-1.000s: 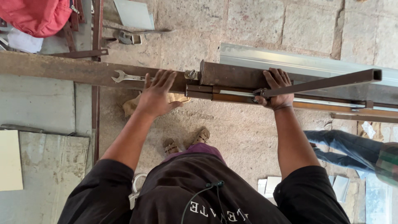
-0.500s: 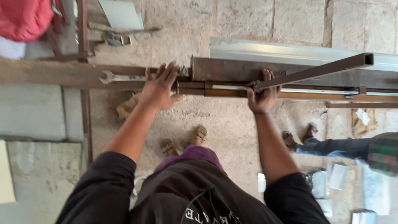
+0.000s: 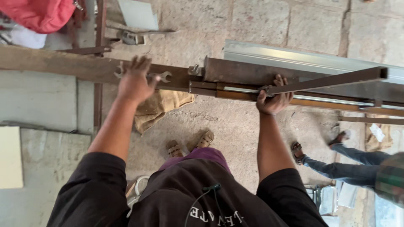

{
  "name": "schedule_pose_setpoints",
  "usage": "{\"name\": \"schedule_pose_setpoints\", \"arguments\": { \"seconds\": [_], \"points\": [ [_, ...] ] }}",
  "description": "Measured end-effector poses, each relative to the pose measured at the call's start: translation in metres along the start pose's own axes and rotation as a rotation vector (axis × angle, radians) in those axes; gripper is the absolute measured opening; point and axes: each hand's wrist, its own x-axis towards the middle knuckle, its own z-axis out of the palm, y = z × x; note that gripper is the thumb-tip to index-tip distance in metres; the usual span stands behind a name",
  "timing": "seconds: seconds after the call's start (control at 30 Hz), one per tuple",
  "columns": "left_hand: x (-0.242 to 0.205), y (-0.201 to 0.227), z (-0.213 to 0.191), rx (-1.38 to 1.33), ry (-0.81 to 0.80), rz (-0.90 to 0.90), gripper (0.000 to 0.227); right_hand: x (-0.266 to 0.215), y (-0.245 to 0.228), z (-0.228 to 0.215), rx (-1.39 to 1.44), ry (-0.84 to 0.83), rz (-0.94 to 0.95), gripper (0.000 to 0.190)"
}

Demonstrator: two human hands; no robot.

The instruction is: The person operates a manual metal bending machine to bend long aluminum profiles. They place the profile into the machine, tighten a clamp with a wrench, and then use a long lever to bend the metal. A coworker assists by holding the profile and handing over new pieces. The person repeats this process for multiple profiles.

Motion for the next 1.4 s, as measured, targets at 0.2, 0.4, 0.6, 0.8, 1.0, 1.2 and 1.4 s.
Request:
{"name": "schedule_pose_setpoints", "arguments": {
  "seconds": [0.2,0.4,0.6,0.8,1.0,1.2,1.4],
  "points": [
    [0.004,-0.035,-0.001,-0.003,-0.005,-0.036,0.052,0.006,-0.007,-0.005,0.014,-0.004,0.008,0.055],
    [0.038,-0.034,-0.014,0.036,-0.187,-0.157,0.035,0.004,-0.009,-0.003,0.004,-0.018,0.051,0.059],
    [0.057,-0.013,-0.039,-0.041,-0.108,-0.280,0.020,0.001,-0.004,0.000,-0.009,-0.001,0.039,0.059],
    [0.024,0.058,-0.013,-1.727,0.561,-0.480,0.023,0.002,-0.002,-0.001,0.017,-0.001,-0.008,0.053],
    [0.016,0.104,0.037,-1.955,0.575,-0.793,0.023,0.007,-0.008,-0.004,0.017,0.021,0.023,0.058],
    [0.021,0.123,0.077,-2.136,0.735,-0.779,0.026,0.006,-0.008,-0.004,0.005,0.000,0.031,0.058],
    [0.006,0.116,0.104,-2.198,0.857,-0.766,0.027,0.009,-0.007,-0.003,0.024,0.023,0.015,0.059]
  ]
}}
